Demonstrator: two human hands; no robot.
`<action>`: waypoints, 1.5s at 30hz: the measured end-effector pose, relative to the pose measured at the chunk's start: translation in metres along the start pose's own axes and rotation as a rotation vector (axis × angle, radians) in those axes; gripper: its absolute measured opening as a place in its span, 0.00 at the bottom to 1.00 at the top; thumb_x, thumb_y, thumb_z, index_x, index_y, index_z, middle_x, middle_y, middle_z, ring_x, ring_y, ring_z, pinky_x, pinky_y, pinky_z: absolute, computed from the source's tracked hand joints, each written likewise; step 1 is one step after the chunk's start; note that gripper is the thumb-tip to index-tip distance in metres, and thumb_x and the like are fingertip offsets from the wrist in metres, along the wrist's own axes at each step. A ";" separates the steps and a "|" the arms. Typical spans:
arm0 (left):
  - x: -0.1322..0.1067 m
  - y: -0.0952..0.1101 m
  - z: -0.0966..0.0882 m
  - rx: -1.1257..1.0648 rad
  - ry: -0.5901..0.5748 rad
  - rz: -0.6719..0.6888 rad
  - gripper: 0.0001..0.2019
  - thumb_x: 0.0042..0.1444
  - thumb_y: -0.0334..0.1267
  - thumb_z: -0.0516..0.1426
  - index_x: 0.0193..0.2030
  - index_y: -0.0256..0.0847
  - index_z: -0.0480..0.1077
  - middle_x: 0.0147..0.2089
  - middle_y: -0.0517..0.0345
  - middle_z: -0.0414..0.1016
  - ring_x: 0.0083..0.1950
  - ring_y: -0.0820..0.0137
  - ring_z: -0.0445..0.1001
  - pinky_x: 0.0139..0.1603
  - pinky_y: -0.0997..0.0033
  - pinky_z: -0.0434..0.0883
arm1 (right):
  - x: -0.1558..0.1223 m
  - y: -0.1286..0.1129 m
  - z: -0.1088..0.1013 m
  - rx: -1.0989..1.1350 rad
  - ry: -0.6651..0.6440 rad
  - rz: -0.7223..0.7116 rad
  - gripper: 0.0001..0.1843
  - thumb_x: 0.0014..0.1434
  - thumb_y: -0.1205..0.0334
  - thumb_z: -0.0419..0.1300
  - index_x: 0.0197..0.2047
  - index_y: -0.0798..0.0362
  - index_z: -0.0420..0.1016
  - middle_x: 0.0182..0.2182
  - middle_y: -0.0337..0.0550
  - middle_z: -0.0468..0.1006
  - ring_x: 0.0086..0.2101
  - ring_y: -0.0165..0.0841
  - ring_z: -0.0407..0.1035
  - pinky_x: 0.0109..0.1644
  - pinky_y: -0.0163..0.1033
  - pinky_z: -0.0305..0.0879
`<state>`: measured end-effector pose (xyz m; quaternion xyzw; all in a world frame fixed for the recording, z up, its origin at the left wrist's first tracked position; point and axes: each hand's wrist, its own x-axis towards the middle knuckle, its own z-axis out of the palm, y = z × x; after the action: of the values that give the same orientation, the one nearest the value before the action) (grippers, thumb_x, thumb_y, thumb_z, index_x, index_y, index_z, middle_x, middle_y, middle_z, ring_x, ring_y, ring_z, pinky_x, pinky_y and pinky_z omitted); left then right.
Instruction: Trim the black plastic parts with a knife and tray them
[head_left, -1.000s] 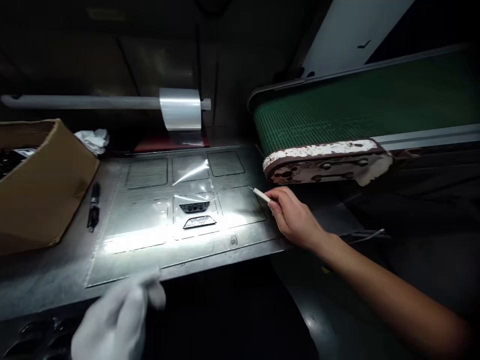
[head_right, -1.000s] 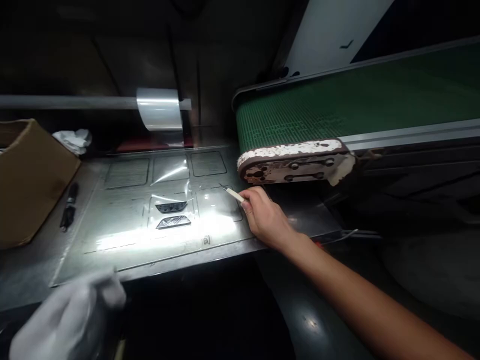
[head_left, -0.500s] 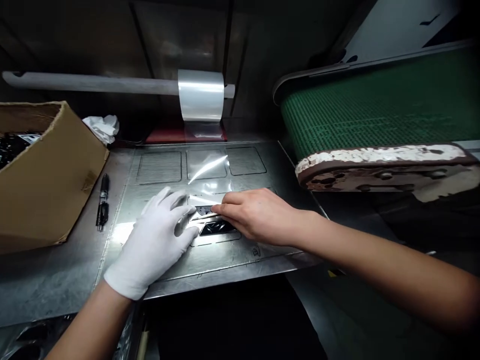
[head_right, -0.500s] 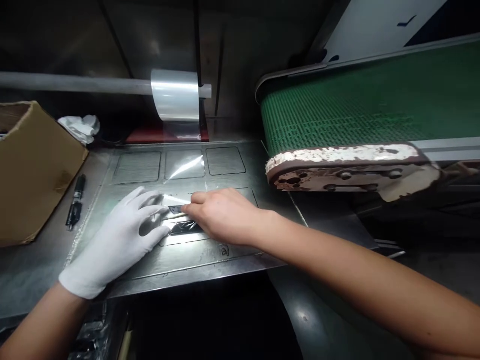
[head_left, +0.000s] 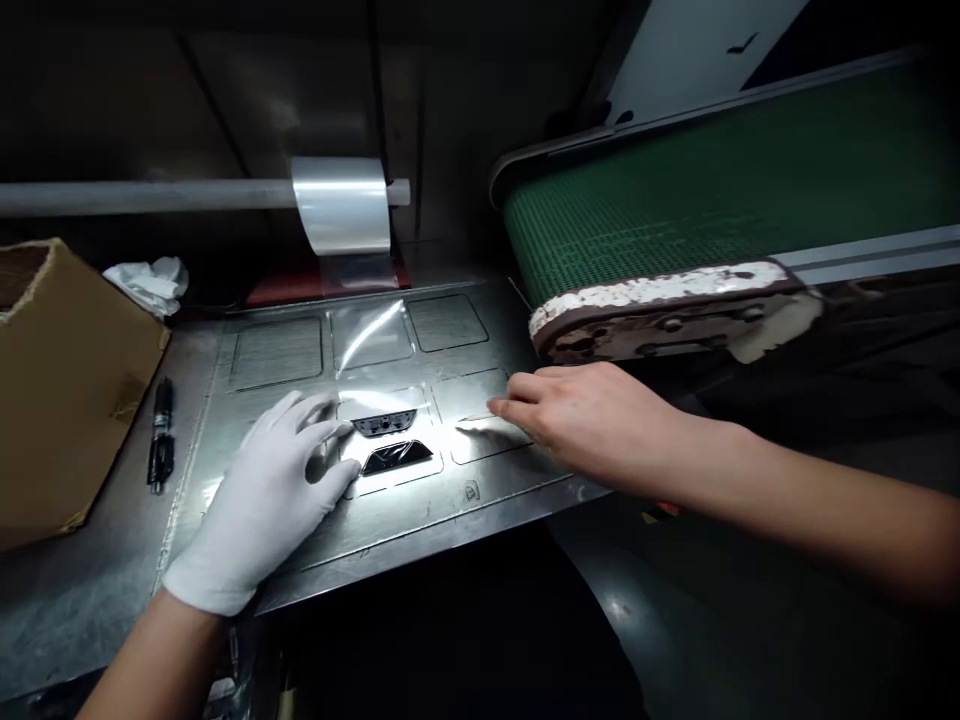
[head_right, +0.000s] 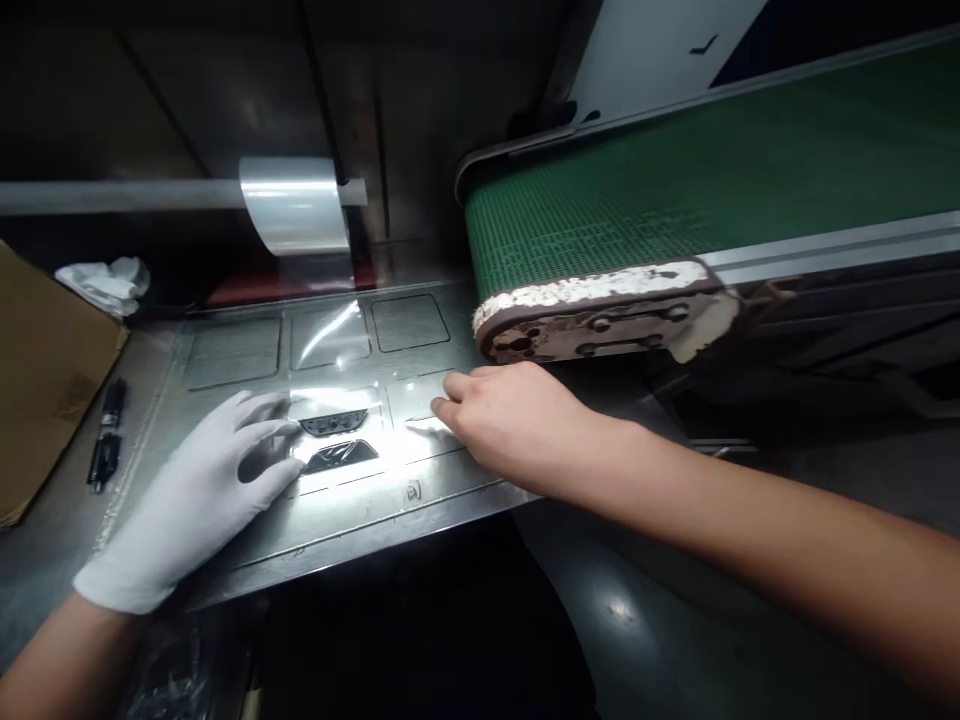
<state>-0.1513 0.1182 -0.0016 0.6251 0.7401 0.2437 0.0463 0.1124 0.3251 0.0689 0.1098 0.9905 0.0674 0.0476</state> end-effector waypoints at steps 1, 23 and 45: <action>-0.001 0.001 -0.001 -0.003 0.012 0.006 0.13 0.64 0.46 0.60 0.52 0.45 0.75 0.64 0.46 0.71 0.65 0.49 0.67 0.66 0.46 0.67 | -0.010 0.002 0.002 -0.011 0.006 0.039 0.24 0.58 0.78 0.54 0.52 0.50 0.81 0.36 0.47 0.79 0.31 0.35 0.69 0.28 0.41 0.47; -0.120 0.090 0.024 -0.205 0.655 -0.014 0.14 0.59 0.29 0.65 0.49 0.51 0.81 0.65 0.50 0.68 0.66 0.51 0.69 0.65 0.44 0.68 | -0.041 -0.132 0.081 1.509 0.429 0.185 0.17 0.72 0.49 0.55 0.52 0.51 0.76 0.44 0.47 0.80 0.41 0.35 0.74 0.44 0.42 0.72; -0.351 -0.053 0.119 -0.825 0.742 -1.641 0.12 0.68 0.44 0.60 0.50 0.36 0.73 0.44 0.54 0.77 0.39 0.67 0.78 0.39 0.64 0.79 | -0.012 -0.292 0.193 1.145 -0.518 -0.133 0.17 0.73 0.50 0.51 0.50 0.47 0.78 0.47 0.43 0.81 0.46 0.38 0.76 0.52 0.44 0.69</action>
<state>-0.0794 -0.1833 -0.2110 -0.2624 0.7685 0.5551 0.1800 0.0835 0.0640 -0.1625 0.0690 0.8306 -0.5054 0.2234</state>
